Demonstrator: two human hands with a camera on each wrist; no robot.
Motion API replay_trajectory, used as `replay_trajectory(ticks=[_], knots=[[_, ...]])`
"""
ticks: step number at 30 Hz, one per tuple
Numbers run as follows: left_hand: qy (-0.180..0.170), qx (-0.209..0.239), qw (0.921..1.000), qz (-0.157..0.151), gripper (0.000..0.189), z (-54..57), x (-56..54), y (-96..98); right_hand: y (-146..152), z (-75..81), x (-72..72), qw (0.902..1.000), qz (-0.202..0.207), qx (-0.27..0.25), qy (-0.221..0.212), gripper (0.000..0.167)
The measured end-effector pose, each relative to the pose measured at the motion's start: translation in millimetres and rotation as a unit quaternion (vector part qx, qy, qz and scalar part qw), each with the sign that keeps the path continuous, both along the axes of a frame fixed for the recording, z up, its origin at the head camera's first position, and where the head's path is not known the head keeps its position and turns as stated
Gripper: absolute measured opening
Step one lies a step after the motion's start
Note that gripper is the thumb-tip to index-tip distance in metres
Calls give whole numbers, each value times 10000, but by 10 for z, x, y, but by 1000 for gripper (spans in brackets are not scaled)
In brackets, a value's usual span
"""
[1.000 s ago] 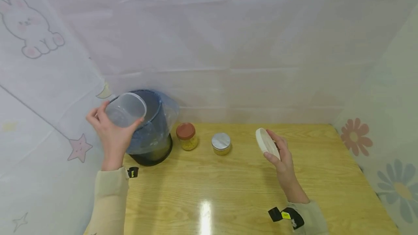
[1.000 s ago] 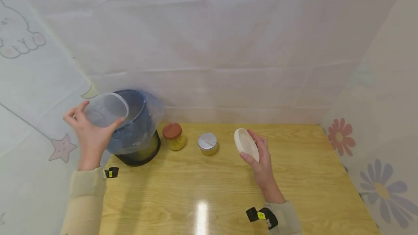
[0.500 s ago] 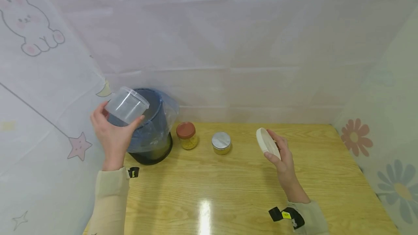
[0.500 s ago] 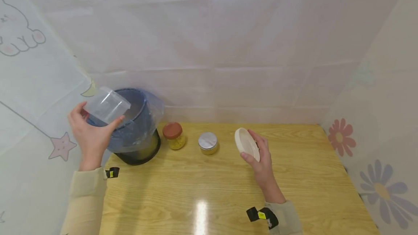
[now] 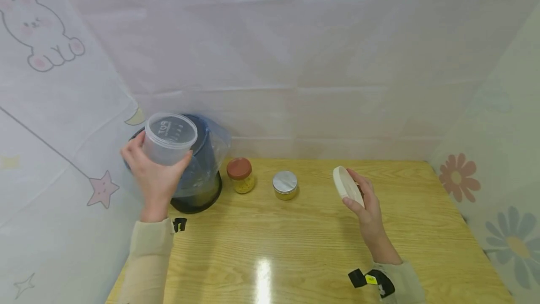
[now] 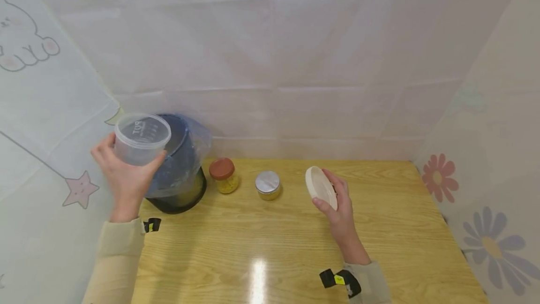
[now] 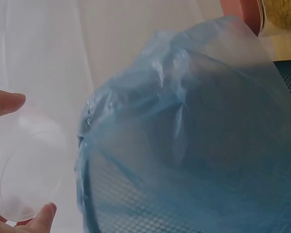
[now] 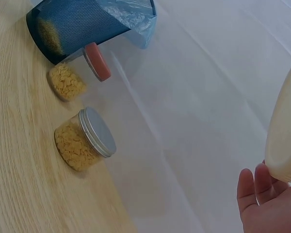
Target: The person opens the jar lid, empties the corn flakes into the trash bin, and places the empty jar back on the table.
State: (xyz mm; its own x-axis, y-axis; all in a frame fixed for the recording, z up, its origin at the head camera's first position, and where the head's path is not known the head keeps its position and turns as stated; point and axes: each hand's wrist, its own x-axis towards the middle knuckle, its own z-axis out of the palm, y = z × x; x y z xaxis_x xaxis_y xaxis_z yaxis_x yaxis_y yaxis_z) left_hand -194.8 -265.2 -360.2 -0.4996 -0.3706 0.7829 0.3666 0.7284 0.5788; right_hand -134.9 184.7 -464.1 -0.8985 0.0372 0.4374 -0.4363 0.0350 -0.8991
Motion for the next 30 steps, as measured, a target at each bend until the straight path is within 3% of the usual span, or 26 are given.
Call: replay_trajectory(ticks=[7, 11, 15, 21, 30], knots=[[366, 5, 9986, -371, 95, -4, 34, 213, 46, 10, 29, 9996, -110, 172, -206, 69], [466, -176, 9961, -728, 92, -75, 42, 407, 74, 2, 22, 9996, -123, 76, -247, 73], [75, -316, 9923, -1193, 95, -258, 52, 637, 120, -19, 29, 9991, -206, 87, -357, 78], [-716, -248, 9797, -1854, 97, -583, 142, 969, 184, -56, 62, 9968, -405, 392, -571, 82], [-1223, -303, 9668, -2223, 101, -910, 243, 1235, 331, -168, 119, 9881, -763, 875, -1008, 85]])
